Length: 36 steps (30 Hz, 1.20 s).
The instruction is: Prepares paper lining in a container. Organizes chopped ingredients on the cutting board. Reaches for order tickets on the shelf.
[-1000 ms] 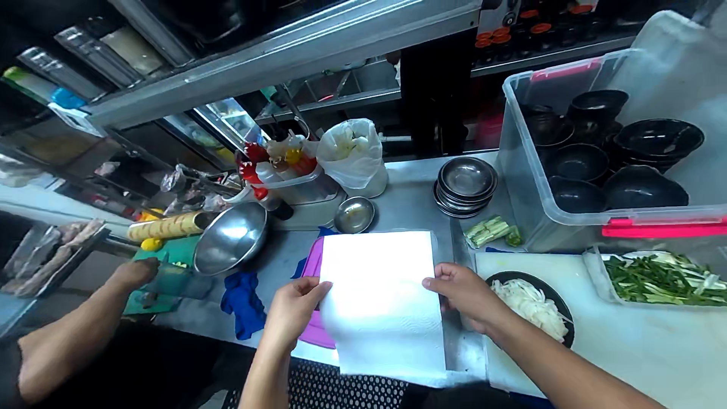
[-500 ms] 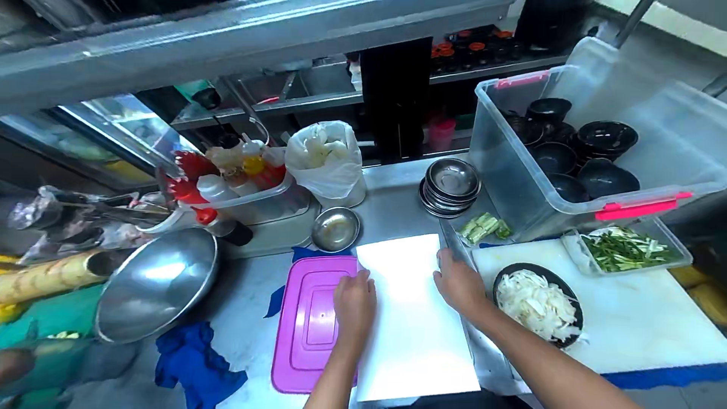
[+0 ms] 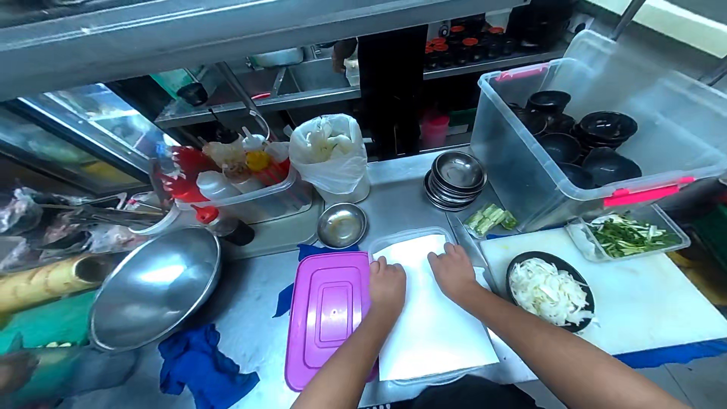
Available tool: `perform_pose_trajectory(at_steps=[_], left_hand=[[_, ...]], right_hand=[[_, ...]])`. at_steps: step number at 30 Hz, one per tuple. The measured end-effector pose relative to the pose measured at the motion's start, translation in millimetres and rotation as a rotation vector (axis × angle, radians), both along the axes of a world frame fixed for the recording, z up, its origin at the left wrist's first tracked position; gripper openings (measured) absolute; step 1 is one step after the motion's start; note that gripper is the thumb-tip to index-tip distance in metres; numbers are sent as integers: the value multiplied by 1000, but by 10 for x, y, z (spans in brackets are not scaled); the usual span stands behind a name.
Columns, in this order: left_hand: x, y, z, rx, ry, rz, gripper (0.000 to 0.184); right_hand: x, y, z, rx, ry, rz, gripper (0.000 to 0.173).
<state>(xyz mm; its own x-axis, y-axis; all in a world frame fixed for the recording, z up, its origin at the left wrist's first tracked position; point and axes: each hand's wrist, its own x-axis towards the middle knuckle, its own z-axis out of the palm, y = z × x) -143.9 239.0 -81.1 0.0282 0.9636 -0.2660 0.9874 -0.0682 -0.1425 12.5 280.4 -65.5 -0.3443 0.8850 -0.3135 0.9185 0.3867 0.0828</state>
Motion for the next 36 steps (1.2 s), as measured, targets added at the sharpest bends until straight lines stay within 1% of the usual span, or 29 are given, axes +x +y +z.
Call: perform_pose_trajectory(at_steps=[2,5,9,11,13,14,16,18,21,24,26,28,31,32,34,35,36], left_hand=[[5,31,-94,-7,7,-43,24],[15,47,-144,-32,35,-54,25],[77,61,-134,-51,147,-33,29],[120,55,-71,-13,177,-21,27],[168,41,35,6,107,-27,26],[201,36,112,-33,41,-28,27],[282,56,211,-119,-83,-14,34],[346,114,160,-166,-154,24,44],[314,242,-53,-170,-233,83,59],[227,331,-207,-241,-283,109,77],[169,337,-273,-280,-300,131,81],[136,320,-320,-299,-299,137,82],[159,298,-339,-300,-257,119,82],[185,281,-337,-279,-252,102,78],[264,243,-294,-186,-262,34,57],[302,237,-268,-151,-265,-2,51],[329,234,-231,-140,-281,-19,50]], right_hand=[[-28,9,-18,-28,-38,19,25],[-62,19,-57,-45,-85,57,26],[-51,38,-138,-45,-136,98,27],[-33,43,-138,-18,-123,102,27],[-28,-4,-44,7,-74,98,26],[-35,-48,30,17,-23,101,25],[-83,-117,163,-13,104,111,25],[-146,-93,182,-138,211,71,31],[-119,82,-110,-227,348,16,41],[-69,157,-311,-257,301,3,50],[-72,143,-373,-269,187,15,51],[-83,112,-418,-271,99,21,51],[-99,89,-401,-276,75,33,52],[-99,76,-371,-267,107,41,52],[-107,63,-267,-241,225,47,51],[-114,63,-226,-233,291,30,51],[-114,62,-218,-230,370,-5,50]])
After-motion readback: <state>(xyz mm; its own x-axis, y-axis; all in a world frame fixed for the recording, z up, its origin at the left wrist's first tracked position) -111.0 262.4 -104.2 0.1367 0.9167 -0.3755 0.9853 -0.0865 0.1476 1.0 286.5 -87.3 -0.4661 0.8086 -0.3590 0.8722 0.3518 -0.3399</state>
